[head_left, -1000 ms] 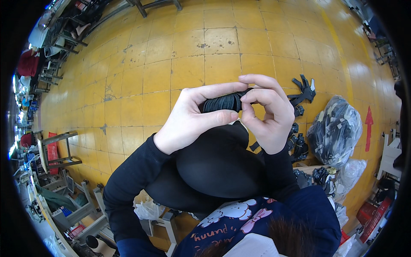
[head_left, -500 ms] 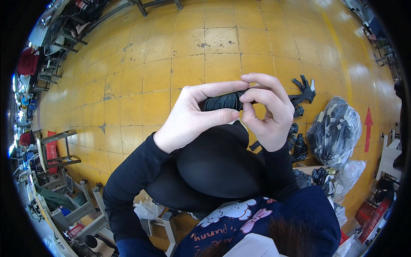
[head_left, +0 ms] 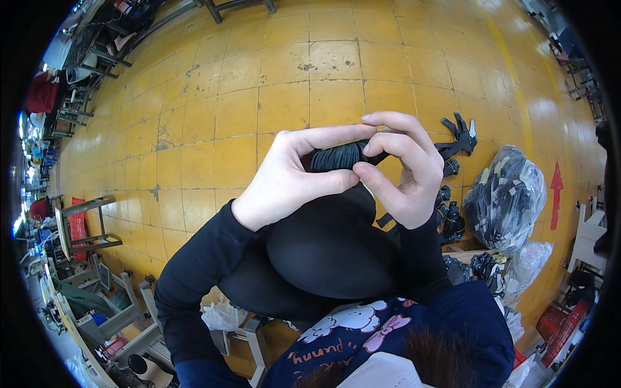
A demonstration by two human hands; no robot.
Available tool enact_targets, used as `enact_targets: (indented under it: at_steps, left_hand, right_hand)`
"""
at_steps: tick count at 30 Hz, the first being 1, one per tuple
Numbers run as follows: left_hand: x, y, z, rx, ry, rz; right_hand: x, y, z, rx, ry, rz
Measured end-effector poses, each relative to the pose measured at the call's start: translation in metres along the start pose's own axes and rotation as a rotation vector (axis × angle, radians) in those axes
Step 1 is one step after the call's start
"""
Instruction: The person sits on the factory floor and gathers black plastic shoe parts, aligns them into stacks, and secures each stack with a rubber band. The person repeats this process for multiple piles of parts.
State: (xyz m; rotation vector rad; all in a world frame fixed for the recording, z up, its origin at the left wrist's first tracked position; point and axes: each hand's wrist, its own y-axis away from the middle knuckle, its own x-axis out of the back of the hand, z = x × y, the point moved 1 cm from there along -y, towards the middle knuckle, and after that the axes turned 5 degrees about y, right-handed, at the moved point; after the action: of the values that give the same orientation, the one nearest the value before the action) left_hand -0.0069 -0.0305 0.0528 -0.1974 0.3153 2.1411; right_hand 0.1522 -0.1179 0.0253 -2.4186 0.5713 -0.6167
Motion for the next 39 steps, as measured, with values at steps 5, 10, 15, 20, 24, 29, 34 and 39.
enact_targets:
  at_steps: [5,10,15,20,24,29,34,39]
  left_hand:
    - [0.0009,0.0002,-0.0028,0.006,0.008,-0.005]
    - [0.0003,-0.0006,-0.0037,0.019,0.057,0.001]
    - [-0.0003,-0.0004,-0.0035,0.011,0.11,-0.012]
    - [-0.0021,0.0005,-0.0007,0.047,0.161,0.005]
    - [-0.001,0.0005,0.001,0.066,0.195,-0.007]
    - [-0.0012,-0.0006,-0.0024,0.04,0.268,-0.02]
    - [-0.0002,0.0009,-0.0015,0.055,0.231,-0.02]
    - [-0.003,0.0053,-0.0065,0.049,0.238,-0.024]
  right_hand:
    - [0.0002,0.0009,-0.0005,-0.051,-0.027,-0.013]
    - [-0.001,0.0026,-0.0006,-0.045,-0.004,-0.038]
    - [-0.0034,0.0007,-0.0016,-0.004,-0.012,0.007]
    - [-0.0046,0.0004,0.0015,0.08,0.026,0.01]
    - [-0.0052,0.0016,0.0017,0.086,0.022,0.027]
    - [-0.0039,0.0011,0.0029,0.1,0.062,0.051]
    - [-0.0051,0.0017,0.0036,0.03,-0.014,0.019]
    - [-0.0011,0.0062,0.003,-0.001,-0.074,-0.023]
